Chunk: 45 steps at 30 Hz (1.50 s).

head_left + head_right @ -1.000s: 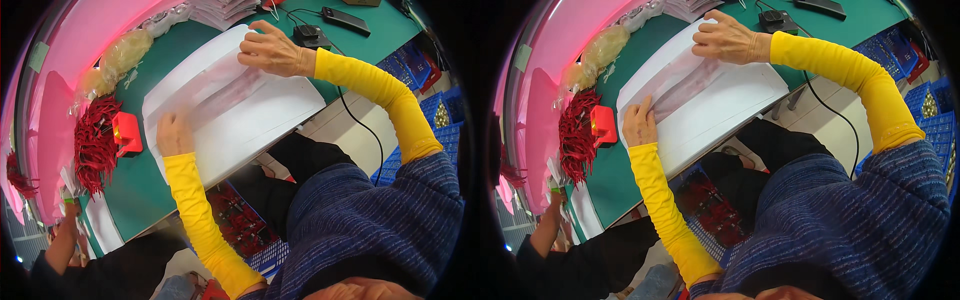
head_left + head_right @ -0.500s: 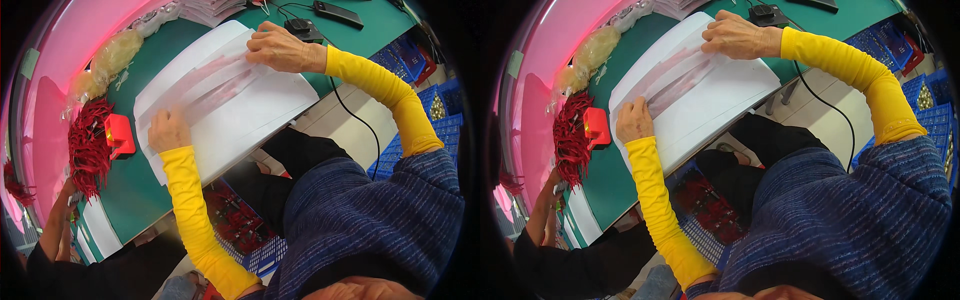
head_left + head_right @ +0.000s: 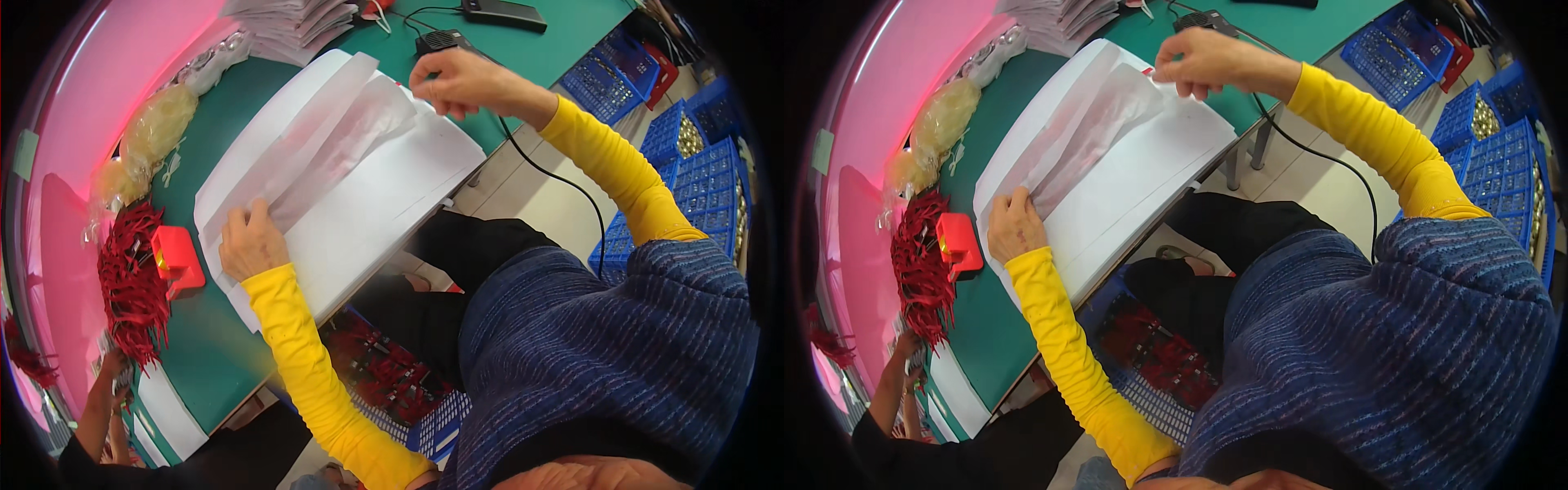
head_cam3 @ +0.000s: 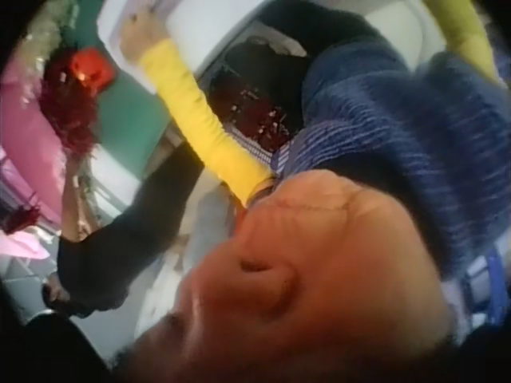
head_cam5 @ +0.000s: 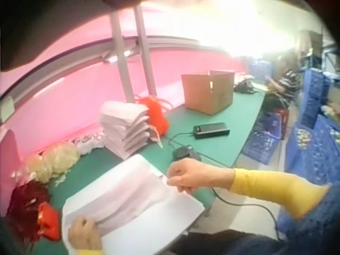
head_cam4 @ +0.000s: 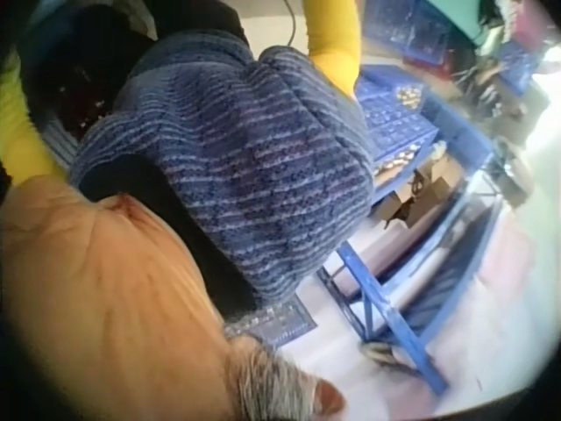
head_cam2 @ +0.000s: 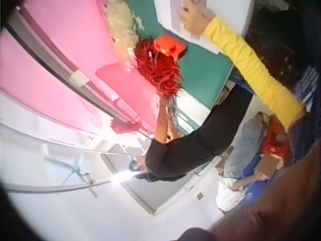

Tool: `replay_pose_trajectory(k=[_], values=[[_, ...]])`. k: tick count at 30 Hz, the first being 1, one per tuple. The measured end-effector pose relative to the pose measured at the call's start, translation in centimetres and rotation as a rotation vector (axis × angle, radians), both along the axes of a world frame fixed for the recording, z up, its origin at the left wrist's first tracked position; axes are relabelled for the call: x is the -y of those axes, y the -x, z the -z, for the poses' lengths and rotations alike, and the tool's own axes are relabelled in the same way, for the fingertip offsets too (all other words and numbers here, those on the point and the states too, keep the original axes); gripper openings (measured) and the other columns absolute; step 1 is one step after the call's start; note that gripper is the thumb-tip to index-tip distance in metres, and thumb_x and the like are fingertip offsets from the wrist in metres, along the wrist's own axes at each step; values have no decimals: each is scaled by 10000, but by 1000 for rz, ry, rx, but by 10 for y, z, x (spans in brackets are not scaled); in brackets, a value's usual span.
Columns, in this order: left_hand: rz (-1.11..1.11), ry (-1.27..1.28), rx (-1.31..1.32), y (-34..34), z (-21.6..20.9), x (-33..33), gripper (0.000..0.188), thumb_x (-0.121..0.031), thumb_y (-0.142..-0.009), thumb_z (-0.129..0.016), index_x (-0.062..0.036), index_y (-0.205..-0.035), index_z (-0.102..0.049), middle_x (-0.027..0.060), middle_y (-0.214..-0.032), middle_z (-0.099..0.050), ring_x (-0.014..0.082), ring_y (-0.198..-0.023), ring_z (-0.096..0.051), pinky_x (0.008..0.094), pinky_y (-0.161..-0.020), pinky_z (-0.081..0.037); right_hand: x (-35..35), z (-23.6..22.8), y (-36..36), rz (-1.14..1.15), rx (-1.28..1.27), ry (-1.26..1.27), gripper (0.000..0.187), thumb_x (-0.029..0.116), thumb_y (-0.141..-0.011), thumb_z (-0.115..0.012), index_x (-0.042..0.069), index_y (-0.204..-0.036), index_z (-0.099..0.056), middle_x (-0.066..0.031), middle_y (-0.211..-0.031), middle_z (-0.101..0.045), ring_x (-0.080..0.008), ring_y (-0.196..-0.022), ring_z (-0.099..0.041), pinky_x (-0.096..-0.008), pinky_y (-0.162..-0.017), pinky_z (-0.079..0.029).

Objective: Attaching red fringe decorations to backing cards and sealing them in plastic bags at a factory workstation.

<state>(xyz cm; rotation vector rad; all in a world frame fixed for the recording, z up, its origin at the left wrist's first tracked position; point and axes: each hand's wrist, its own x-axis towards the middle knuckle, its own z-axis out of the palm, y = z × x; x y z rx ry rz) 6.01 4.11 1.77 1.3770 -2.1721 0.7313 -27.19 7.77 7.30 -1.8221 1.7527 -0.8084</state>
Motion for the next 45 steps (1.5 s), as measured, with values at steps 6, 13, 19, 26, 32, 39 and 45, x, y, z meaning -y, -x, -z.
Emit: replay_pose_trajectory(k=[6, 13, 19, 26, 32, 39, 45], values=[[-6, -5, 21, -2, 1, -1, 93, -94, -731, -594, -177, -769, -612, 2, -760, -533, 202, -696, -566, 341, -537, -428, -9, 1, -14, -56, 317, -289, 323, 206, -814, -575, 9, -1069, -557, -62, -675, -617, -100, -482, -566, -210, -393, -375], [-24, -15, 42, 0, -2, -5, 100, -87, -730, -602, -177, -772, -610, -2, -762, -534, 202, -690, -562, 335, -547, -425, 20, 18, -8, 23, 501, -447, 208, 214, -825, -586, 52, -695, -574, -43, -616, -606, -63, -472, -558, -186, -369, -346], [-3, 6, 15, 1, 0, -4, 120, -83, -721, -619, -181, -791, -617, -3, -773, -541, 205, -687, -558, 333, -553, -426, 24, 20, -4, 11, 362, -396, 251, 225, -829, -585, 62, -640, -558, -18, -587, -582, -43, -438, -504, -185, -362, -316], [-10, 45, 53, -2, 3, 0, 146, -87, -716, -596, -200, -804, -626, 5, -762, -537, 215, -684, -557, 346, -551, -427, 27, 20, -4, 44, -87, -3, 142, 189, -771, -597, 65, -703, -594, -49, -560, -574, -143, -448, -522, -275, -420, -387], [-39, 25, 44, -8, -4, -10, 69, -133, -743, -596, -192, -773, -617, 4, -734, -540, 224, -652, -566, 366, -551, -437, 18, -26, -101, -217, -122, 654, 97, 168, -761, -579, 102, -829, -597, -90, -623, -606, -303, -628, -602, -403, -563, -470], [-17, -10, -20, 8, -1, -8, 132, -133, -745, -570, -220, -801, -653, 13, -716, -533, 237, -649, -557, 375, -552, -439, 72, -4, -188, -342, -140, 587, 140, 191, -805, -571, 71, -874, -589, -100, -779, -608, -287, -732, -592, -395, -636, -461], [-35, -57, -80, -2, -1, -19, 80, -139, -731, -614, -173, -797, -645, 45, -784, -579, 258, -701, -577, 384, -615, -466, 85, 52, -192, -616, -451, 458, 258, 156, -827, -542, 78, -1073, -553, -104, -1088, -568, -291, -1077, -500, -408, -895, -405]])
